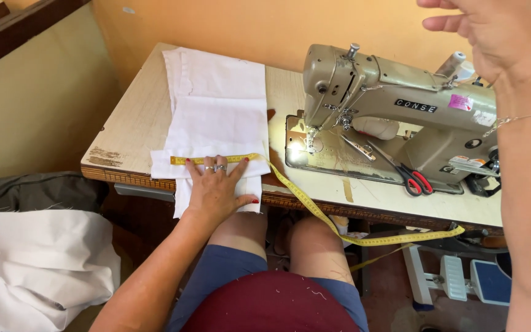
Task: Measuring and folding white fabric components using a tape measure at a sewing workstation.
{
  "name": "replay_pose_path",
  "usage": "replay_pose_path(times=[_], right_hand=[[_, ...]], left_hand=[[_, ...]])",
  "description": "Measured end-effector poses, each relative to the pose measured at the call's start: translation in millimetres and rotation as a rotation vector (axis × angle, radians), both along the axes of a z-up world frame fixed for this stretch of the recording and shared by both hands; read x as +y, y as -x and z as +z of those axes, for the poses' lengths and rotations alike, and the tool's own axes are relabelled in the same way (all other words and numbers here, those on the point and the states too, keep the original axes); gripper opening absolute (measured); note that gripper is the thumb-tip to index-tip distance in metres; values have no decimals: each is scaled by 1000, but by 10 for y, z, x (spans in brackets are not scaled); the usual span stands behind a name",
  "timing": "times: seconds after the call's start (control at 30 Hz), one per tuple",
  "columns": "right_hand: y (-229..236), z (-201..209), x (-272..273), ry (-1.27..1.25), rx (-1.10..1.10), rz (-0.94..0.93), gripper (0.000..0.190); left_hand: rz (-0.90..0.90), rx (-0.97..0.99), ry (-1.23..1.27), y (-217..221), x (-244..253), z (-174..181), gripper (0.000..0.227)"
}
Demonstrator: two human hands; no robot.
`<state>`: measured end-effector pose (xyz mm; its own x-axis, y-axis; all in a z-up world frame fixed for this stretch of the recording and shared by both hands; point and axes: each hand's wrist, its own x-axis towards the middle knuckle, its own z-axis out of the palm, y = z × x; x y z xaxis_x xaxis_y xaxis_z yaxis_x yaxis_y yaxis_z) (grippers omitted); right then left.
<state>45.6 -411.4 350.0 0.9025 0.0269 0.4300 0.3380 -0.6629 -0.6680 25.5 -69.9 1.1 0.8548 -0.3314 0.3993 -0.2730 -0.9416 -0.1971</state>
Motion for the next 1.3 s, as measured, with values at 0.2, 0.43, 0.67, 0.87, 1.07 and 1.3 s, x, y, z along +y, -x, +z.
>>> replay_pose_path(times=[0.2,0.43,0.67,0.87,1.07,1.3], right_hand=[[67,-63,72,0,-60,-12,23],[66,1,-68,-7,-58,18,22],[117,21,-96,58,-156,87,18],[84,68,-219,28,-238,33,25],[-122,75,-652,74,-265,78,35],[-1148,-144,-2415,-58,-361,192,25]], left_hand=[[-13,-30,6,-12,5,-13,99],[15,0,-20,-22,-6,-6,99],[-1,-8,10,-24,0,-21,99],[16,75,-5,-16,-13,37,99],[10,74,17,-31,-9,18,98],[0,75,27,-40,-2,-5,98]])
